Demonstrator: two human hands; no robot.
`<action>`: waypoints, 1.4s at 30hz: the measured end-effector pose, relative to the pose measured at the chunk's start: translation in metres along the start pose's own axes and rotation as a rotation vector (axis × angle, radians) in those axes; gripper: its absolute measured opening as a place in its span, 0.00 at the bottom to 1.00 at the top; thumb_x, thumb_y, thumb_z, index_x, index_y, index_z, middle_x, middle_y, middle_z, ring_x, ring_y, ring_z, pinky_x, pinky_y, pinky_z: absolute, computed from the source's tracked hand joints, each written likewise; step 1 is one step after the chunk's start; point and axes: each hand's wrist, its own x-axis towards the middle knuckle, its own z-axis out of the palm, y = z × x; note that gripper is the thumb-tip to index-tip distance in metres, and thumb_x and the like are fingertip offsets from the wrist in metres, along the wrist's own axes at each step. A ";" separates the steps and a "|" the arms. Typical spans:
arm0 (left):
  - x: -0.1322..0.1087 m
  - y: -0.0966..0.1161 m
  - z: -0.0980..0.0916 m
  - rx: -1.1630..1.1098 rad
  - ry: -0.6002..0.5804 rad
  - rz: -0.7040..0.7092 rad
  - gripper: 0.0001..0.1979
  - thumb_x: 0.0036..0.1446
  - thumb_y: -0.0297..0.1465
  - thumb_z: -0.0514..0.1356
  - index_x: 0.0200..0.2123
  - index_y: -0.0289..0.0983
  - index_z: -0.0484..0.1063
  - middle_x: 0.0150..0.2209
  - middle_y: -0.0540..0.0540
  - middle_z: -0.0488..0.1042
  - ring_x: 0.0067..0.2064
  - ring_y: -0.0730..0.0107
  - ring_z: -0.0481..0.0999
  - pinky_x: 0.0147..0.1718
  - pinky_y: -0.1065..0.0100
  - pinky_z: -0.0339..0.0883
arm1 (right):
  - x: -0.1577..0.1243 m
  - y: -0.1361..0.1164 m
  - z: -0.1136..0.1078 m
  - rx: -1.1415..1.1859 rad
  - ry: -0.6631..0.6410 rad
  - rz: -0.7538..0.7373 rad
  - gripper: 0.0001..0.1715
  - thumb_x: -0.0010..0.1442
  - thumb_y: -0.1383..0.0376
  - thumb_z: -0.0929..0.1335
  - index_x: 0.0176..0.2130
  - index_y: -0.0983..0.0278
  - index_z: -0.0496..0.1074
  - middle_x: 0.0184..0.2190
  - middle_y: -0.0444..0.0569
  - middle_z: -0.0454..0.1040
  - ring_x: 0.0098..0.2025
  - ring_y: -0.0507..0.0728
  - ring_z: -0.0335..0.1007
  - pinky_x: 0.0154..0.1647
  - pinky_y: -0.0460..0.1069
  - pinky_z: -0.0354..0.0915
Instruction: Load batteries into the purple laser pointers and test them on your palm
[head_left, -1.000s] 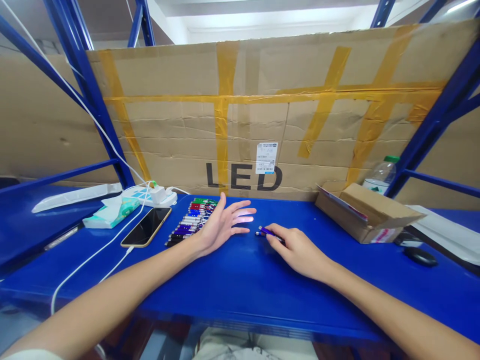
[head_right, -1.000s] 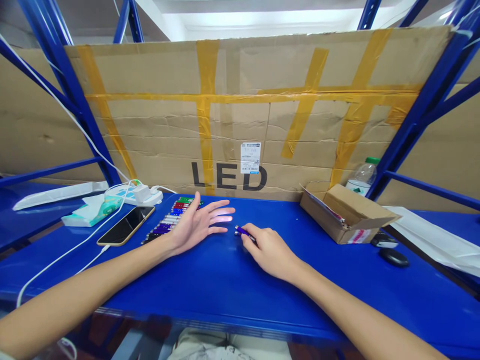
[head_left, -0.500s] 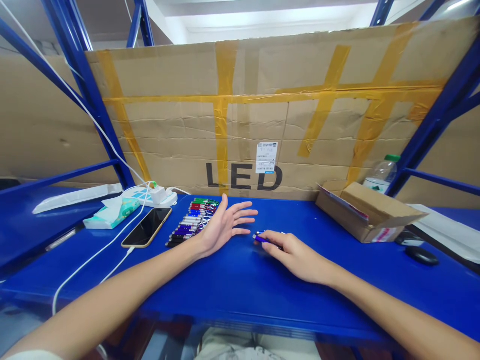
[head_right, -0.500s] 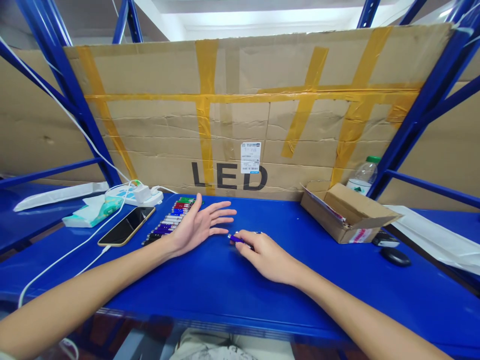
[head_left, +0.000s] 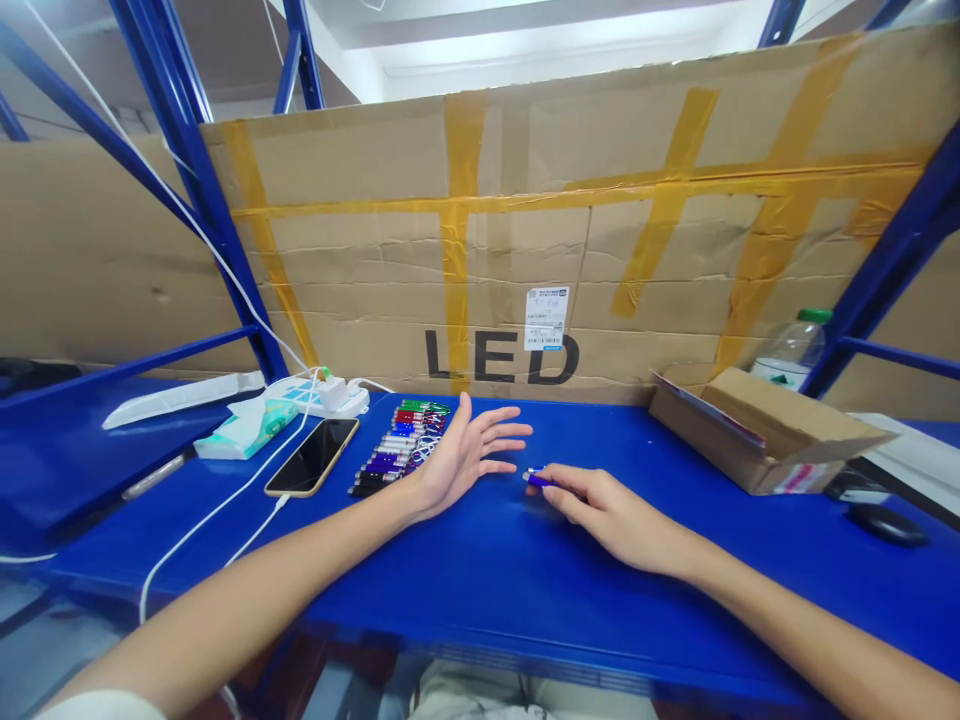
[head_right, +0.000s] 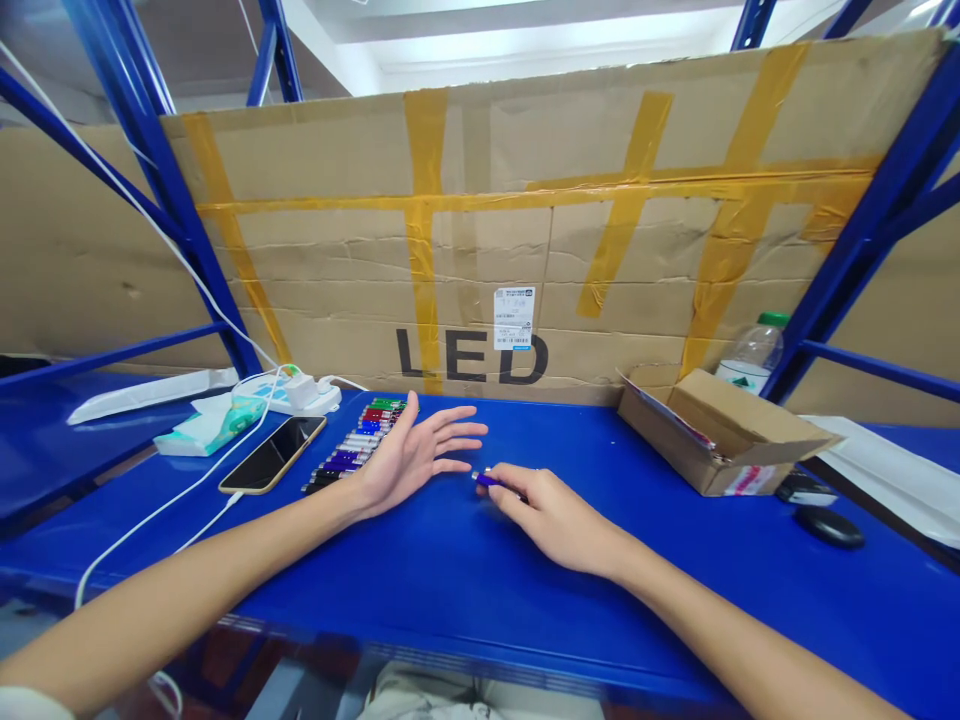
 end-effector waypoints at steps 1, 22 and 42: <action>0.000 0.000 0.000 0.002 -0.001 0.002 0.43 0.70 0.64 0.41 0.68 0.39 0.70 0.67 0.33 0.73 0.66 0.44 0.69 0.59 0.51 0.66 | 0.000 0.000 -0.001 0.015 0.052 0.005 0.25 0.77 0.48 0.61 0.50 0.61 0.78 0.38 0.47 0.81 0.37 0.58 0.73 0.39 0.50 0.67; 0.002 -0.001 0.002 0.178 0.072 0.057 0.37 0.72 0.60 0.49 0.63 0.38 0.73 0.56 0.34 0.81 0.61 0.46 0.75 0.55 0.53 0.68 | -0.001 0.006 -0.001 -0.143 0.086 0.052 0.21 0.79 0.51 0.58 0.61 0.57 0.65 0.43 0.50 0.82 0.43 0.61 0.78 0.47 0.55 0.67; -0.005 -0.012 -0.004 1.241 -0.063 0.213 0.11 0.69 0.40 0.66 0.44 0.39 0.81 0.39 0.46 0.80 0.44 0.61 0.76 0.44 0.64 0.65 | -0.001 0.006 -0.003 -0.274 0.056 0.018 0.14 0.76 0.51 0.63 0.47 0.58 0.68 0.37 0.47 0.80 0.38 0.60 0.76 0.38 0.52 0.62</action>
